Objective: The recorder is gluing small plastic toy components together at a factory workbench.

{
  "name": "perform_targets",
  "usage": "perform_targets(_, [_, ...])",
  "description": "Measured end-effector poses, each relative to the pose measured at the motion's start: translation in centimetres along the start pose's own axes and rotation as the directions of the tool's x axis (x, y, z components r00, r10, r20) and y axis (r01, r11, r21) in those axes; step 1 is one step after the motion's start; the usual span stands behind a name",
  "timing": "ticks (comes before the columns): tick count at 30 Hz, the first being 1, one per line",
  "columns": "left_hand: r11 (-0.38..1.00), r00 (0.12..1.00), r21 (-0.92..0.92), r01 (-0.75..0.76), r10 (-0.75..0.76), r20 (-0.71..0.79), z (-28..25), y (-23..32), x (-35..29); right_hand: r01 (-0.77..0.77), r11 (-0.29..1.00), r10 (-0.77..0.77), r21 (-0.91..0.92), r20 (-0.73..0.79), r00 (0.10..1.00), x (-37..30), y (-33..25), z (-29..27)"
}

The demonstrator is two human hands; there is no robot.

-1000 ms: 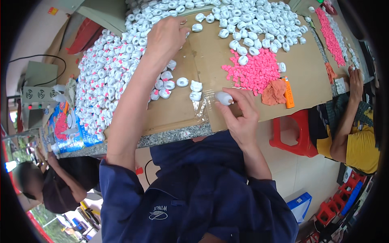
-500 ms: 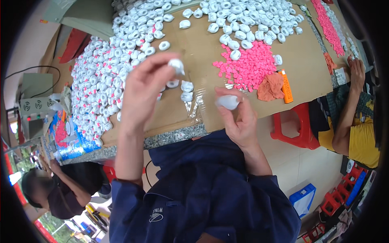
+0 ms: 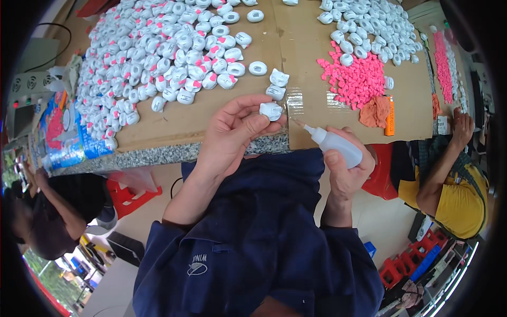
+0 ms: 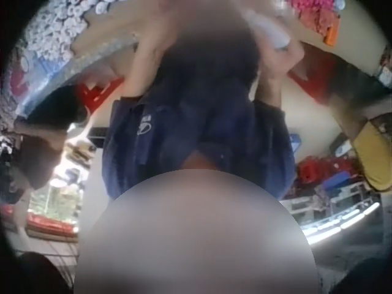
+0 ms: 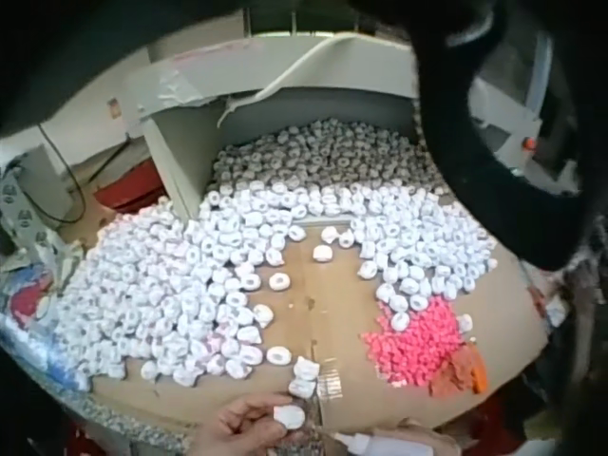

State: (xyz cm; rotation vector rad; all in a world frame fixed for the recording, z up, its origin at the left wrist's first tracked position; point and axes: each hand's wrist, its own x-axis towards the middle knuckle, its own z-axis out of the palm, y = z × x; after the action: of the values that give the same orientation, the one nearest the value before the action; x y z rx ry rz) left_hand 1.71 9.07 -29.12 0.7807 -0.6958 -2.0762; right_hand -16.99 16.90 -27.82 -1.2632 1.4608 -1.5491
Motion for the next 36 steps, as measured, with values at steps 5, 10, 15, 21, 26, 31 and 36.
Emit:
perform_targets(5, [1.000,0.999,-0.011,-0.016,0.016,0.038,-0.42,-0.36,-0.02,-0.051,0.999,0.051,-0.012,0.009,0.999,-0.13,-0.29,0.56])
perform_targets(10, [1.000,0.999,0.006,-0.014,0.014,0.029,-0.34,-0.41,-0.05,-0.078,0.994,0.079,-0.083,0.019,0.997,-0.03,-0.50,0.73])
perform_targets(15, [1.000,1.000,0.008,-0.020,0.020,0.024,-0.36,-0.55,0.07,-0.041,0.998,0.044,-0.053,0.051,0.998,0.06,-0.40,0.43])
perform_targets(21, [0.999,0.999,-0.021,-0.048,0.048,0.014,-0.15,-0.47,0.06,-0.085,0.992,0.086,-0.098,0.006,0.996,-0.01,-0.55,0.34])
perform_targets(26, [0.999,0.999,-0.015,-0.044,0.045,0.019,-0.28,-0.43,0.06,-0.096,0.993,0.098,-0.063,0.016,0.995,-0.02,-0.42,0.33])
perform_targets(31, [0.999,0.999,-0.012,-0.044,0.044,0.008,-0.19,-0.42,0.02,-0.093,0.994,0.095,-0.053,0.031,0.995,-0.04,-0.37,0.28])
perform_targets(36, [1.000,1.000,-0.004,-0.021,0.021,0.013,-0.25,-0.24,-0.11,-0.140,0.984,0.139,-0.107,-0.022,0.990,0.01,-0.62,0.29])
